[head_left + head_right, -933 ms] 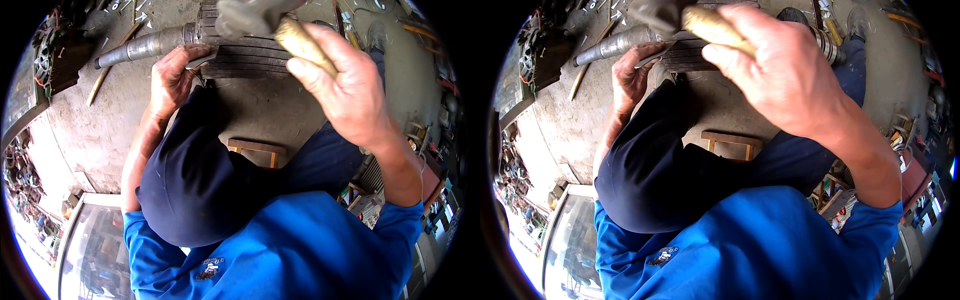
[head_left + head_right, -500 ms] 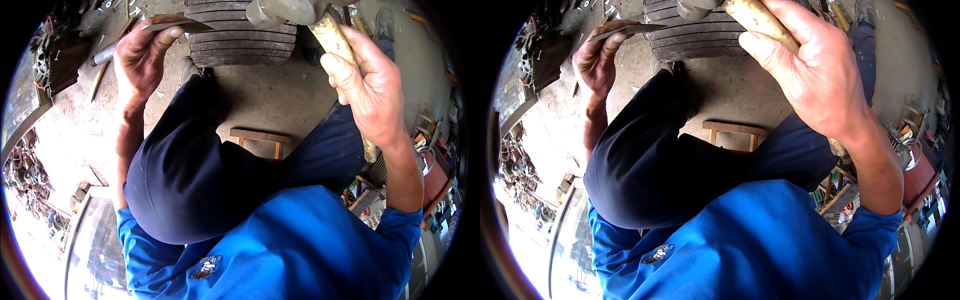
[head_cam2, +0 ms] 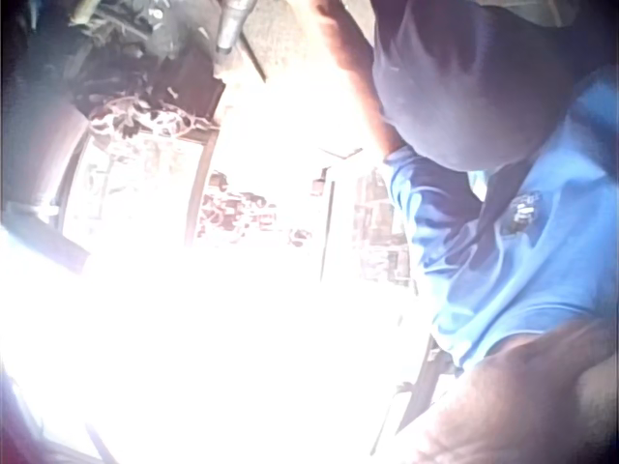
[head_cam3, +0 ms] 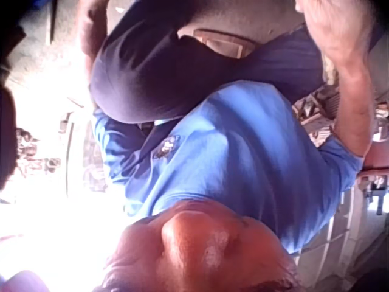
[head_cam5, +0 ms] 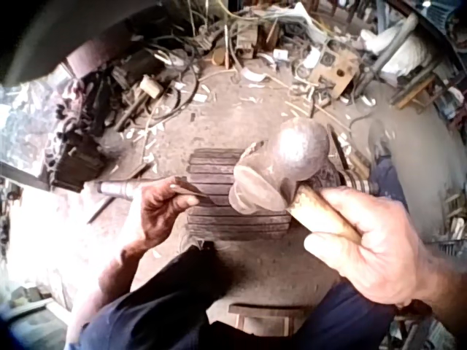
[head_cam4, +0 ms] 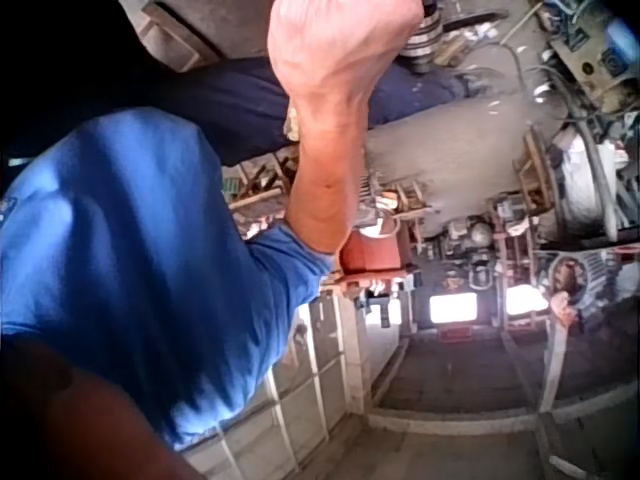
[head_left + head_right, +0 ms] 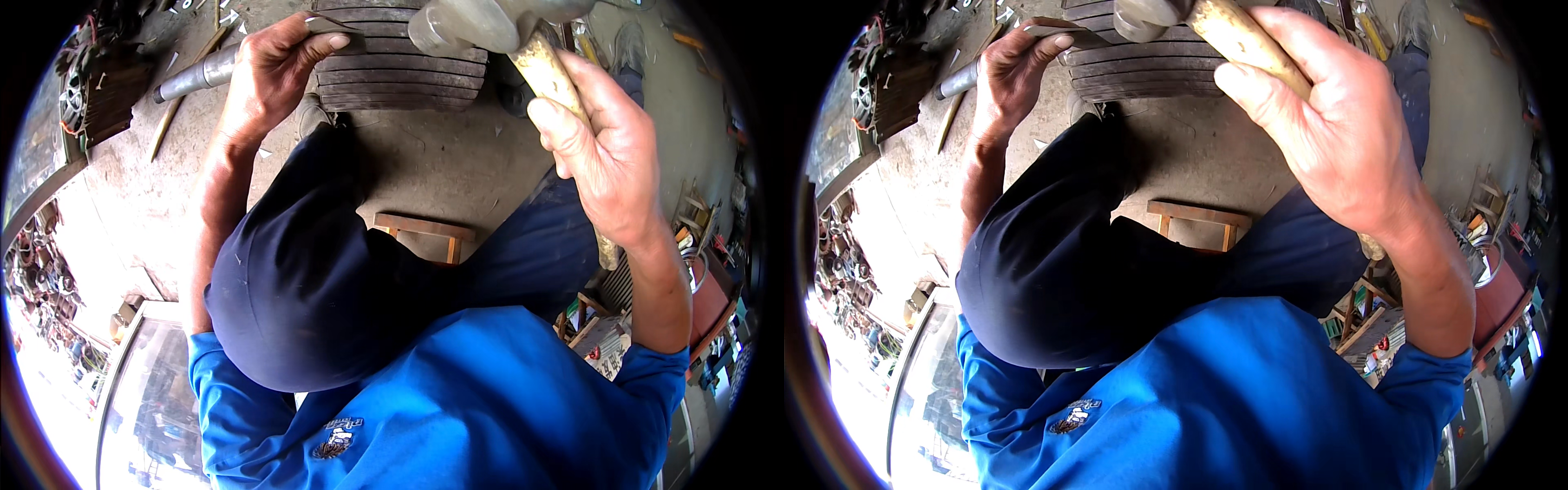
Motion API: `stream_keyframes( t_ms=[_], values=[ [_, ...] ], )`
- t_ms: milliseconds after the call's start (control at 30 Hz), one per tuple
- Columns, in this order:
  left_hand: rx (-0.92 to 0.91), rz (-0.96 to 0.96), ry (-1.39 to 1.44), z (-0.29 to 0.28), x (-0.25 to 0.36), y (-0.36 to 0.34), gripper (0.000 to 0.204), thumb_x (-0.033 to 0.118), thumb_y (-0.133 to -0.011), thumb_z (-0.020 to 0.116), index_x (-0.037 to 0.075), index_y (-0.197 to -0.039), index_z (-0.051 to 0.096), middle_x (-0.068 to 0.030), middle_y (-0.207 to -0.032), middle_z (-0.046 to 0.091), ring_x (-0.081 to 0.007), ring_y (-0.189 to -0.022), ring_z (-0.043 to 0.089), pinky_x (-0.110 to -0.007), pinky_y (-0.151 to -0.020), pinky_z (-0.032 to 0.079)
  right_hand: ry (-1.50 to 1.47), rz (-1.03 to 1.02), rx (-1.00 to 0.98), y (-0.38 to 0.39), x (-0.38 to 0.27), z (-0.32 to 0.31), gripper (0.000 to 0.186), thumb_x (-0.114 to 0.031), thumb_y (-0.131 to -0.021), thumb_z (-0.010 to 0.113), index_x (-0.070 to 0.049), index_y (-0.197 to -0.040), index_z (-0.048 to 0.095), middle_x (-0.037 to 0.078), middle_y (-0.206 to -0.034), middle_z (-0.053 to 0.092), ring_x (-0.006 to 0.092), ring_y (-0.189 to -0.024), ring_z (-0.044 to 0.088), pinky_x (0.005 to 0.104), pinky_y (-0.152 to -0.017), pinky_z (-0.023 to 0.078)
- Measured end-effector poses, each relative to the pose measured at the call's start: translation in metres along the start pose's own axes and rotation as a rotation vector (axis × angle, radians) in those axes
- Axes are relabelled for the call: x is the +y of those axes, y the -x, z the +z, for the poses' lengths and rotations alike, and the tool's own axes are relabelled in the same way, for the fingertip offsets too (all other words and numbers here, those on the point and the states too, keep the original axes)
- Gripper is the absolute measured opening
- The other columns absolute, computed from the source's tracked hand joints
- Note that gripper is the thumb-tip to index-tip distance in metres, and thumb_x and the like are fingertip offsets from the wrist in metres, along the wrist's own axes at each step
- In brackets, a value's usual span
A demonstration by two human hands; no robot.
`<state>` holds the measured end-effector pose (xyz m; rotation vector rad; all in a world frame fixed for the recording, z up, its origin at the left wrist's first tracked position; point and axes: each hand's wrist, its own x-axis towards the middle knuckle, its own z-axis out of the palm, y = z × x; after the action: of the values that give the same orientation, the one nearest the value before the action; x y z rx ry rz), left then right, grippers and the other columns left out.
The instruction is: The person pours liquid from a kettle into a cup, then moves to a workbench and uses a hammer and chisel to chip away at a large cylindrical metal part. They repeatedly strike the part to remove material.
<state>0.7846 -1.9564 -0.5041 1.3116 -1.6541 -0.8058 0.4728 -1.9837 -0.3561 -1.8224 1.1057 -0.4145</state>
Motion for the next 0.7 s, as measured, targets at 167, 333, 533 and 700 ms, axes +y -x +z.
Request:
stream_keyframes(
  t_ms=[167,333,533,700],
  values=[
    [0.061,-0.007,-0.068,0.009,0.004,0.000,0.023,0.025,-0.092,0.076,0.002,-0.095,0.070,-0.0081,-0.065,0.056,-0.0142,-0.058,0.049,-0.032,-0.058,0.046,0.105,-0.178,-0.033,-0.021,-0.027,0.001,0.051,-0.013,-0.095,0.069,0.001,-0.140,0.049,0.020,-0.104,0.073,0.0292,-0.083,0.074,0.0319,-0.067,0.057],
    [0.042,0.030,-0.068,0.009,0.003,0.003,0.021,0.024,-0.093,0.073,0.005,-0.102,0.071,-0.0125,-0.078,0.068,-0.0256,-0.069,0.066,-0.036,-0.066,0.053,0.379,-0.133,-0.326,-0.055,-0.091,-0.005,0.049,-0.011,-0.095,0.069,0.002,-0.138,0.050,0.021,-0.105,0.073,0.0312,-0.086,0.075,0.0326,-0.069,0.058],
    [0.001,0.058,-0.139,0.003,0.001,0.003,0.013,0.016,-0.096,0.069,0.005,-0.101,0.072,-0.0151,-0.084,0.072,-0.0316,-0.079,0.071,-0.038,-0.071,0.056,0.245,-0.333,-0.200,-0.048,-0.068,0.013,0.031,-0.007,-0.094,0.067,0.006,-0.122,0.061,0.023,-0.098,0.070,0.0337,-0.079,0.073,0.0371,-0.066,0.057],
    [0.097,0.126,-0.149,0.009,-0.008,0.005,0.014,0.018,-0.096,0.070,0.005,-0.097,0.073,-0.0158,-0.081,0.072,-0.0306,-0.076,0.072,-0.037,-0.067,0.056,0.349,-0.424,-0.180,-0.040,-0.065,0.009,0.032,-0.004,-0.093,0.065,0.006,-0.123,0.061,0.022,-0.094,0.069,0.0373,-0.075,0.071,0.0402,-0.065,0.057]
  ],
)
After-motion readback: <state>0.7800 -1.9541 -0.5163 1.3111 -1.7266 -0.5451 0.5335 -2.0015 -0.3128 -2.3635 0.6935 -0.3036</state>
